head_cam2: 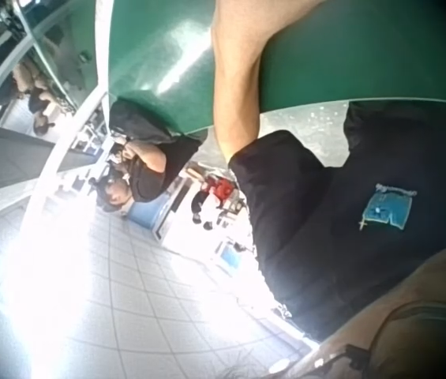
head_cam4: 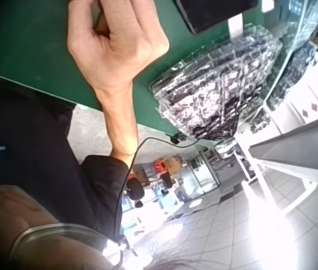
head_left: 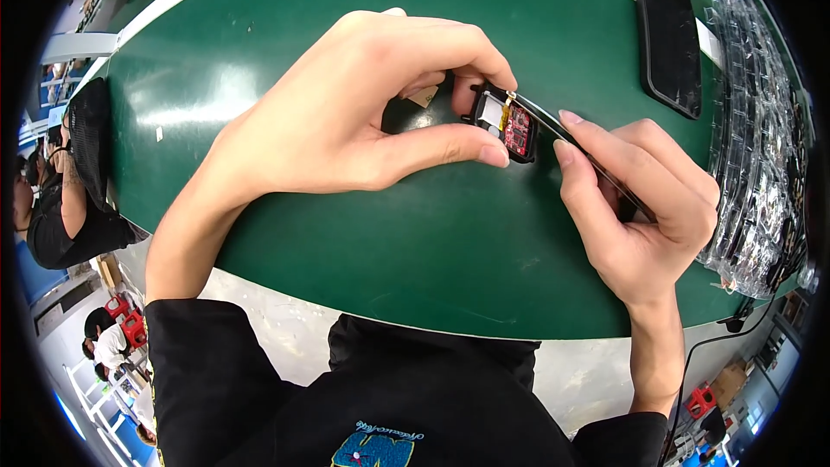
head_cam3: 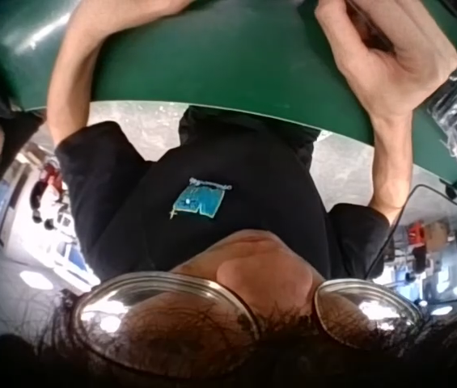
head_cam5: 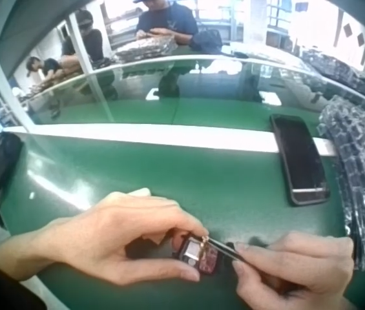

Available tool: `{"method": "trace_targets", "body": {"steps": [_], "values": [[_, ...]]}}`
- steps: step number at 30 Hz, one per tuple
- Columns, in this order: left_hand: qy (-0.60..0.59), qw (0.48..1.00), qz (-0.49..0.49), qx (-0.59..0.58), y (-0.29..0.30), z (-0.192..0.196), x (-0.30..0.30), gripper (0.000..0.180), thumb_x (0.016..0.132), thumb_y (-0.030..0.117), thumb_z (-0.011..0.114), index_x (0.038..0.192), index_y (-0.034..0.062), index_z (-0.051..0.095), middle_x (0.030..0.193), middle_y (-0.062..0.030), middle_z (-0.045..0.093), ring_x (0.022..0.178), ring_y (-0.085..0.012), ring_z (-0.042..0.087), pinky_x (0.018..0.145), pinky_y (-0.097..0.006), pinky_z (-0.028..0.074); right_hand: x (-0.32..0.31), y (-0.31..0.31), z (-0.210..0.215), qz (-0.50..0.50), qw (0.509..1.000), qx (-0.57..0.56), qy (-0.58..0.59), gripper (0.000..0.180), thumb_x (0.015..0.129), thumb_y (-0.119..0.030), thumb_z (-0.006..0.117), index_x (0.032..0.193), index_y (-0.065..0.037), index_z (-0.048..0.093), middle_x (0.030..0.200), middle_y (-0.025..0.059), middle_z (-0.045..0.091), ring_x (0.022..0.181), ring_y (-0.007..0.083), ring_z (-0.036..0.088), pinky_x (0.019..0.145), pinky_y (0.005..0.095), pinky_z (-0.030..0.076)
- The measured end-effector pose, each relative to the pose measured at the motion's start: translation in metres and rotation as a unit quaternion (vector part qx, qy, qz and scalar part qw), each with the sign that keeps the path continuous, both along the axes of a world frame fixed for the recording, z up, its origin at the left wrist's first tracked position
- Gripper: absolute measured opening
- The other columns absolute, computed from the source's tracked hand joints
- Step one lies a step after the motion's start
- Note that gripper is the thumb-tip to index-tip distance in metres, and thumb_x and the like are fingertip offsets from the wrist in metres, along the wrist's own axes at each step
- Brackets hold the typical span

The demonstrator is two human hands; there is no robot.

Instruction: Assembling small electronic components, likely smartwatches, by applying adhesive or positioning internal parts using tweezers.

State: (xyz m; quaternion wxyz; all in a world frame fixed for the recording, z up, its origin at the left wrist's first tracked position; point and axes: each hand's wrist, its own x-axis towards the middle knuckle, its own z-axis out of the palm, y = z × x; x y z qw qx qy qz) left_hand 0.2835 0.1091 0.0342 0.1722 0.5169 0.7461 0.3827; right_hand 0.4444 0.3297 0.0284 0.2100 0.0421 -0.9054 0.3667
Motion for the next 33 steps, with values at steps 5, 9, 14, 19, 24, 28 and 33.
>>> {"method": "trace_targets", "body": {"steps": [5,9,14,19,24,28,33], "values": [[-0.001,1.000,0.011,0.002,-0.003,0.001,0.001,0.046,0.078,0.018,0.096,0.118,0.0035,0.079,0.080,-0.0023,0.058,0.071,-0.0164,0.046,0.071,-0.032,0.039,-0.001,-0.004,-0.002,0.003,1.000,0.015,0.010,0.029,0.082,0.011,0.085,0.111,0.004,0.086,0.075,0.0017,0.066,0.056,0.0042,0.046,0.052,0.0235,0.032],[0.002,1.000,-0.002,0.011,-0.001,0.002,0.001,0.044,0.078,0.016,0.096,0.117,0.0031,0.079,0.081,-0.0026,0.060,0.072,-0.0164,0.046,0.070,-0.032,0.038,-0.001,-0.004,-0.004,0.000,0.999,0.033,0.025,0.028,0.083,0.011,0.085,0.111,0.004,0.086,0.075,0.0019,0.067,0.056,0.0044,0.046,0.052,0.0233,0.032],[-0.022,0.999,-0.029,0.033,-0.001,-0.004,-0.007,0.045,0.079,0.014,0.095,0.120,0.0021,0.079,0.086,-0.0034,0.064,0.073,-0.0154,0.046,0.069,-0.031,0.039,-0.002,-0.002,-0.005,0.013,1.000,0.005,0.012,0.025,0.087,0.011,0.083,0.111,0.004,0.085,0.075,0.0032,0.067,0.058,0.0054,0.050,0.054,0.0233,0.035],[-0.061,0.996,-0.064,0.021,-0.007,-0.001,-0.017,0.050,0.077,0.011,0.094,0.124,0.0002,0.080,0.093,-0.0051,0.070,0.072,-0.0132,0.046,0.067,-0.030,0.039,0.000,0.002,0.000,0.030,0.993,-0.105,-0.054,0.019,0.093,0.009,0.080,0.110,0.005,0.085,0.075,0.0026,0.068,0.061,0.0044,0.052,0.054,0.0229,0.031],[-0.070,0.994,-0.074,0.033,-0.006,-0.005,-0.020,0.050,0.075,0.010,0.093,0.122,0.0003,0.081,0.095,-0.0058,0.072,0.072,-0.0134,0.047,0.066,-0.030,0.038,0.002,0.004,0.003,0.026,0.991,-0.106,-0.082,0.017,0.093,0.007,0.080,0.110,0.005,0.085,0.075,0.0017,0.067,0.060,0.0033,0.051,0.054,0.0229,0.031],[-0.049,0.994,-0.083,0.043,-0.006,-0.007,-0.019,0.049,0.076,0.011,0.093,0.121,0.0007,0.081,0.095,-0.0064,0.073,0.072,-0.0139,0.048,0.066,-0.031,0.039,0.002,0.002,0.005,0.024,0.988,-0.112,-0.099,0.017,0.093,0.007,0.079,0.109,0.005,0.085,0.075,0.0014,0.067,0.061,0.0029,0.051,0.054,0.0228,0.031],[-0.033,0.995,-0.078,0.048,-0.006,-0.006,-0.016,0.048,0.076,0.013,0.094,0.120,0.0017,0.081,0.095,-0.0066,0.073,0.073,-0.0145,0.050,0.066,-0.030,0.040,0.002,0.001,0.003,0.023,0.988,-0.112,-0.106,0.017,0.093,0.007,0.079,0.109,0.005,0.085,0.075,0.0014,0.068,0.061,0.0027,0.052,0.054,0.0222,0.032]]}}
